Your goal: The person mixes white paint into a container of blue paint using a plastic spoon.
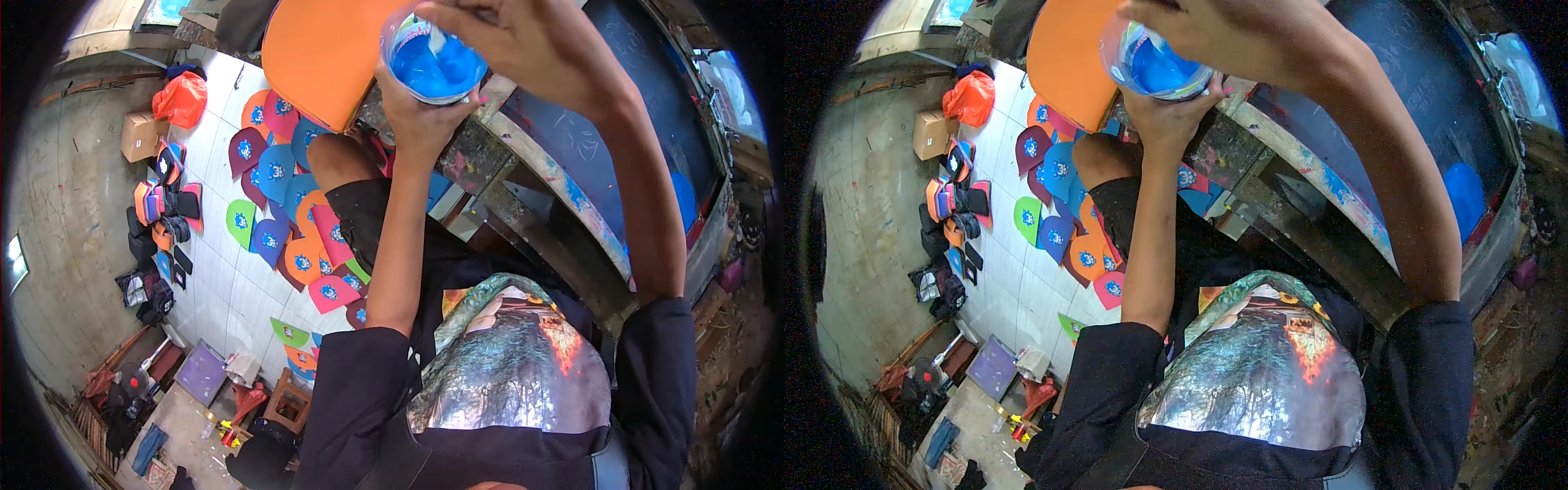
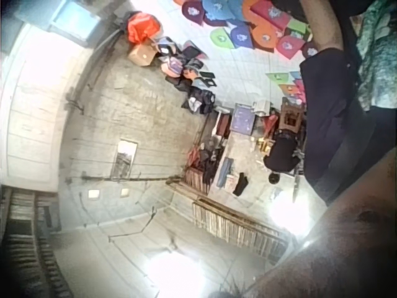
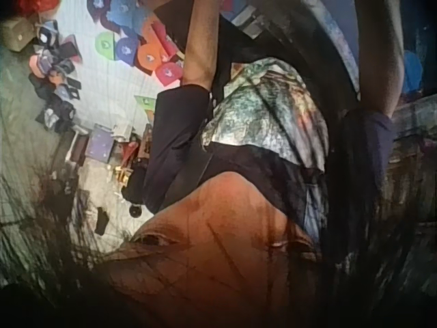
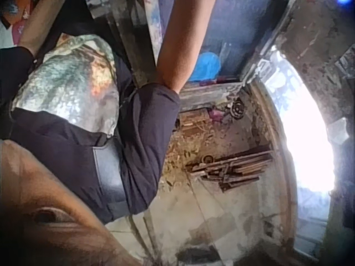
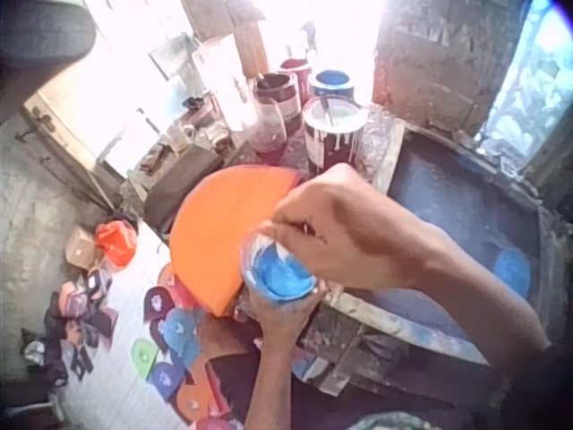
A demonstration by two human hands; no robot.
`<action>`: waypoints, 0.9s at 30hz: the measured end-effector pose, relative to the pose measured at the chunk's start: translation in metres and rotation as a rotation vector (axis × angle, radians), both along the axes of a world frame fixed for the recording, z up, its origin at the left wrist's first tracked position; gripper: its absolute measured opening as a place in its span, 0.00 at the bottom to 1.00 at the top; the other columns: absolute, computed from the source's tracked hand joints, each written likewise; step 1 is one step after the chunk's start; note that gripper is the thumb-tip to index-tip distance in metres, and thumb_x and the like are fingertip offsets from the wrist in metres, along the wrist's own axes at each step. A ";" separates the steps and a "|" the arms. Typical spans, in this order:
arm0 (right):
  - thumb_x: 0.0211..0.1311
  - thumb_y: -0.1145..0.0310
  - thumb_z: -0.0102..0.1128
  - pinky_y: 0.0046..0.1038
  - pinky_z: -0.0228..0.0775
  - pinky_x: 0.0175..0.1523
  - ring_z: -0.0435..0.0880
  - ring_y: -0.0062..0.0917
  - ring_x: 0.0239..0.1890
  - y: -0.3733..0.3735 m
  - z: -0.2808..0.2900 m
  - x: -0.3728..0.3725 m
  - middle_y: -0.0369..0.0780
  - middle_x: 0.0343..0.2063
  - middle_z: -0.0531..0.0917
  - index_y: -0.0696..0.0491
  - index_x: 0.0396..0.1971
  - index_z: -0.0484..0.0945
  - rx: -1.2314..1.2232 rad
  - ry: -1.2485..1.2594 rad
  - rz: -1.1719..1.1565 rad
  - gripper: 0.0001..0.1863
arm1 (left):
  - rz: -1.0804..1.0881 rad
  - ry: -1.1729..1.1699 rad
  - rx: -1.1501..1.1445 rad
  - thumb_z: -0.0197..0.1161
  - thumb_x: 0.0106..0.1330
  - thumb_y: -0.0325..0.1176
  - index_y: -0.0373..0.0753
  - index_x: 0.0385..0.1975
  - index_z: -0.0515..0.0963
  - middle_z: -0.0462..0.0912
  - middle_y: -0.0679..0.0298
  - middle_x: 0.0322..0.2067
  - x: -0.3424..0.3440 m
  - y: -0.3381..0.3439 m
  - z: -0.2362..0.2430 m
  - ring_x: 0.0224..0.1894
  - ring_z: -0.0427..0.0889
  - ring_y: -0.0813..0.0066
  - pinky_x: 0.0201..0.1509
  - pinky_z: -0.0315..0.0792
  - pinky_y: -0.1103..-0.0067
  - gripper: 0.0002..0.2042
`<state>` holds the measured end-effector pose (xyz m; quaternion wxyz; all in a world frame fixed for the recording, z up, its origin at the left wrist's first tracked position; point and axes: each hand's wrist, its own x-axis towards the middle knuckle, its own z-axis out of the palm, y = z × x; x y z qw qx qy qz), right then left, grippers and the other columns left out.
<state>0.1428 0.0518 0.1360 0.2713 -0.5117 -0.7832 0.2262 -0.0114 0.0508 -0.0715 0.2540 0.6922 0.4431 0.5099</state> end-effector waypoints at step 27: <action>0.71 0.74 0.63 0.33 0.71 0.27 0.76 0.29 0.16 -0.005 0.000 0.002 0.50 0.17 0.79 0.66 0.23 0.82 -0.200 0.111 -0.140 0.15 | 0.038 -0.005 0.140 0.91 0.39 0.46 0.29 0.59 0.71 0.82 0.48 0.54 0.006 -0.001 0.011 0.54 0.86 0.52 0.59 0.79 0.65 0.48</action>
